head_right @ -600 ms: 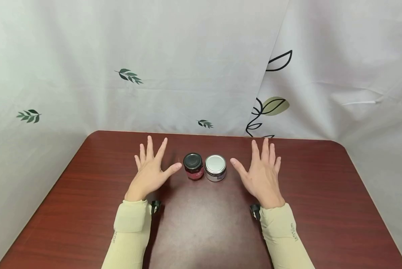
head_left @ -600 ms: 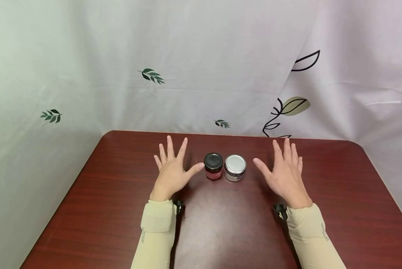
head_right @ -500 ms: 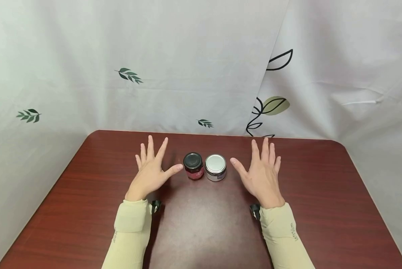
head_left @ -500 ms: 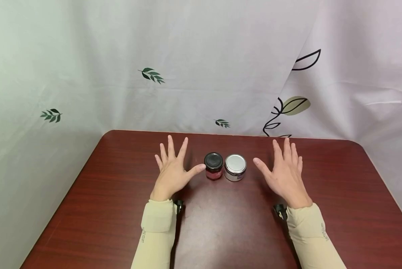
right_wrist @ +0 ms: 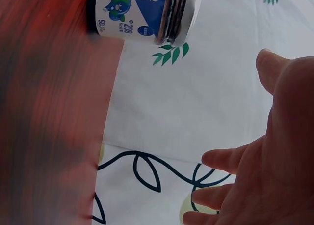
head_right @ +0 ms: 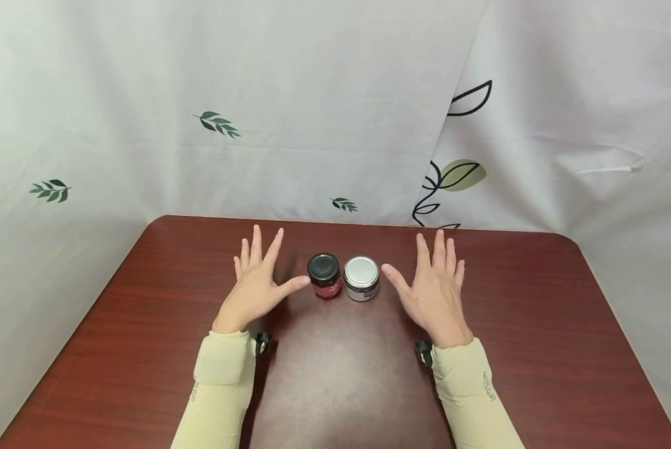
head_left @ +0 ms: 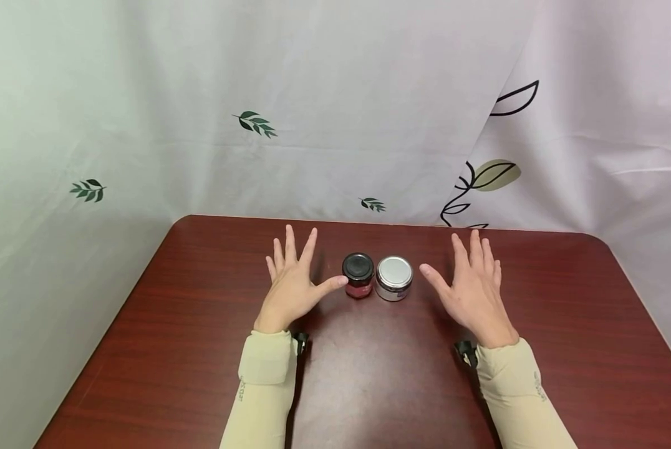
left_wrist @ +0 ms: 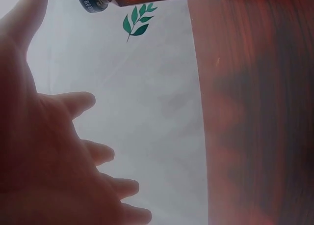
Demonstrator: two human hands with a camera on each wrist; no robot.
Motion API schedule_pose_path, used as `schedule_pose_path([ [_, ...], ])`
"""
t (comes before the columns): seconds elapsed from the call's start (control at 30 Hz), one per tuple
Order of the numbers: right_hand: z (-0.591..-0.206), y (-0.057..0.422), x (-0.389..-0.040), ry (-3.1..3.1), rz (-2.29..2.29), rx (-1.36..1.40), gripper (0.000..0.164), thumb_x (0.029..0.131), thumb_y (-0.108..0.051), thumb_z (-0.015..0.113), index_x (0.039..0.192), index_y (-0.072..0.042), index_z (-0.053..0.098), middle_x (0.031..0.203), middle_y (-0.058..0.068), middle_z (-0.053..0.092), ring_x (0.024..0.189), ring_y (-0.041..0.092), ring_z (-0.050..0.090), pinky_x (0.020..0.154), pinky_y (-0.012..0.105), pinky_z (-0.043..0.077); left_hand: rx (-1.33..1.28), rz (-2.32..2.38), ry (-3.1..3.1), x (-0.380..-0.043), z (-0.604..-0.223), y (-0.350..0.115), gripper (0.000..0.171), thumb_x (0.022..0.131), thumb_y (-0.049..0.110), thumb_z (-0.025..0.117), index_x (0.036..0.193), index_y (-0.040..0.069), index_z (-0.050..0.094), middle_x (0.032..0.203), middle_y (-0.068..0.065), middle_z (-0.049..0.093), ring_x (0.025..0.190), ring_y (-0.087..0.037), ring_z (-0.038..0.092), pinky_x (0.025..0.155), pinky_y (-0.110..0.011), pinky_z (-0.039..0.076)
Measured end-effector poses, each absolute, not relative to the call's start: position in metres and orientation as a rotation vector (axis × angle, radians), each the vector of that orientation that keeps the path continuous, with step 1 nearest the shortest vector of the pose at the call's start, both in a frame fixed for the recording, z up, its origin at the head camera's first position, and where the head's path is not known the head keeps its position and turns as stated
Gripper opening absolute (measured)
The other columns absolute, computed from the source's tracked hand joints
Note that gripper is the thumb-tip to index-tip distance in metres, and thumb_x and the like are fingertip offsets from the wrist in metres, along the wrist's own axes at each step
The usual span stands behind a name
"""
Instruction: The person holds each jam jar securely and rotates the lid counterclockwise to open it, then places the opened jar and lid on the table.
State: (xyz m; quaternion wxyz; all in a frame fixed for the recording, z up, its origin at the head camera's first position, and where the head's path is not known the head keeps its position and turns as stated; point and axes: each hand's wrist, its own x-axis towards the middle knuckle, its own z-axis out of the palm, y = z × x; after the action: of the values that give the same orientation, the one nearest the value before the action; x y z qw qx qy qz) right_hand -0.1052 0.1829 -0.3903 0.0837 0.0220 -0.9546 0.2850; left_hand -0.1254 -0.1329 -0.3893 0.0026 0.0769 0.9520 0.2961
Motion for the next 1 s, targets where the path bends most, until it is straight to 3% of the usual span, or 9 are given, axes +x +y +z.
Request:
schedule_pose_path([
  [1.0, -0.372, 0.143, -0.115, -2.757, 0.947, 0.205, 0.086, 0.096, -0.054, 0.059, 0.155, 0.002, 0.029, 0.164, 0.026, 0.014, 0.151, 0.044, 0.008, 0.116, 0.065, 0.012, 0.292, 1.023, 2.892, -0.129, -0.399, -0.121, 0.113, 0.077, 0.072, 0.071, 0.162, 0.034, 0.007, 0.167, -0.009, -0.013, 0.15, -0.045, -0.01, 0.117, -0.064, 0.003],
])
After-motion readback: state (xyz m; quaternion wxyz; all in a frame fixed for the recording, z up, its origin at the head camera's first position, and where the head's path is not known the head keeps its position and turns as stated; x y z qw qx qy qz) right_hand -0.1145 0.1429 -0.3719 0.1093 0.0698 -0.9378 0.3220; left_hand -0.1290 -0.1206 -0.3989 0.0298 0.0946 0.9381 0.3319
